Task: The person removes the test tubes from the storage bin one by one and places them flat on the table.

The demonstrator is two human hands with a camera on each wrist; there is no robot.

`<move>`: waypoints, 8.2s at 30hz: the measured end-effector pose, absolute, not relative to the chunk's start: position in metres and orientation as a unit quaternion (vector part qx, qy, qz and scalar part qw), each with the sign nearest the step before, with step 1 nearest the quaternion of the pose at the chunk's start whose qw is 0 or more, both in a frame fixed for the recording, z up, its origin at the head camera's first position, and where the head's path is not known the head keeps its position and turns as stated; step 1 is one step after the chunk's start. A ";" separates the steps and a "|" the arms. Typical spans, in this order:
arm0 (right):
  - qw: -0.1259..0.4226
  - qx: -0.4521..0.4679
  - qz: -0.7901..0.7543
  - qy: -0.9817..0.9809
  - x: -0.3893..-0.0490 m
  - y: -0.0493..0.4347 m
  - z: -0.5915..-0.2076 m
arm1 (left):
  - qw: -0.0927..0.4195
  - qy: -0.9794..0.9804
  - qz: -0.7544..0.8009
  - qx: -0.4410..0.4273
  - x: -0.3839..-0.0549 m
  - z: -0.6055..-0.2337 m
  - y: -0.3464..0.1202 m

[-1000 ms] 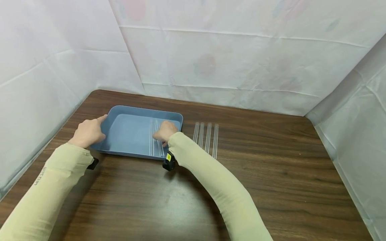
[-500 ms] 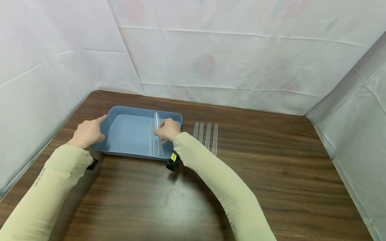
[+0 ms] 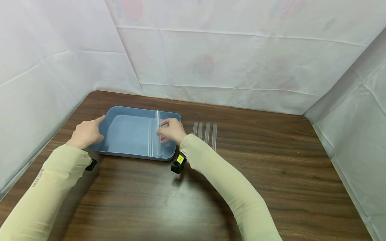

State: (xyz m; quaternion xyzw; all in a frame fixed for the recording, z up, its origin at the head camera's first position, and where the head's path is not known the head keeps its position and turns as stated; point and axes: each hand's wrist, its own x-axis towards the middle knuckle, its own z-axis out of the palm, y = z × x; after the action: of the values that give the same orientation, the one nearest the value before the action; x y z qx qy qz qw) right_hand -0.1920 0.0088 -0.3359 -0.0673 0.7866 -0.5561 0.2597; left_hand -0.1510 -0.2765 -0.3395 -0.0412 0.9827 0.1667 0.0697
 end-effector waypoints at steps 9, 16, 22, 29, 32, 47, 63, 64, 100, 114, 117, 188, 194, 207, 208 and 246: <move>0.252 -0.065 -0.568 0.781 -0.192 0.017 -0.336 | 0.077 0.982 0.167 -0.046 -0.150 -0.339 -0.277; 0.245 -0.057 -0.602 0.757 -0.192 0.028 -0.330 | 0.074 0.982 0.165 -0.047 -0.150 -0.338 -0.278; 0.244 -0.051 -0.616 0.748 -0.191 0.043 -0.326 | 0.077 0.982 0.167 -0.046 -0.150 -0.339 -0.279; 0.229 -0.045 -0.632 0.739 -0.193 0.069 -0.323 | 0.075 0.983 0.165 -0.043 -0.151 -0.340 -0.280; 0.224 -0.041 -0.635 0.738 -0.194 0.081 -0.323 | 0.078 0.982 0.165 -0.043 -0.152 -0.340 -0.280; 0.199 -0.018 -0.606 0.770 -0.196 0.128 -0.323 | 0.085 0.980 0.175 -0.048 -0.150 -0.339 -0.281; 0.169 -0.020 -0.603 0.779 -0.191 0.179 -0.346 | 0.092 0.978 0.183 -0.039 -0.146 -0.342 -0.285; 0.165 -0.021 -0.603 0.780 -0.190 0.182 -0.348 | 0.092 0.978 0.184 -0.038 -0.147 -0.342 -0.284; 0.167 0.021 -0.563 0.809 -0.189 0.207 -0.375 | 0.090 0.979 0.182 -0.035 -0.147 -0.344 -0.287; 0.183 0.046 -0.547 0.815 -0.192 0.207 -0.380 | 0.092 0.978 0.185 -0.038 -0.145 -0.345 -0.288; 0.181 0.045 -0.541 0.820 -0.192 0.207 -0.379 | 0.089 0.978 0.185 -0.038 -0.146 -0.344 -0.287; 0.183 -0.032 -0.435 0.881 -0.206 0.122 -0.325 | 0.089 0.978 0.185 -0.042 -0.146 -0.342 -0.287; 0.191 -0.049 -0.448 0.872 -0.205 0.102 -0.321 | 0.091 0.978 0.185 -0.043 -0.146 -0.342 -0.286; 0.191 -0.093 -0.469 0.857 -0.207 0.061 -0.317 | 0.089 0.978 0.183 -0.041 -0.147 -0.343 -0.289; 0.193 -0.094 -0.468 0.857 -0.206 0.057 -0.317 | 0.089 0.978 0.182 -0.041 -0.147 -0.343 -0.289; 0.228 -0.117 -0.308 0.916 -0.191 -0.033 -0.340 | 0.080 0.980 0.176 -0.042 -0.150 -0.341 -0.284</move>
State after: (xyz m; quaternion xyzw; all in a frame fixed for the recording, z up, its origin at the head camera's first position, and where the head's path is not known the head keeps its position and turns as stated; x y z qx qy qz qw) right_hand -0.1911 -0.0329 -0.3404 -0.1167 0.9161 -0.3084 0.2283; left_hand -0.1499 -0.2841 -0.3413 -0.0421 0.9801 0.1764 0.0801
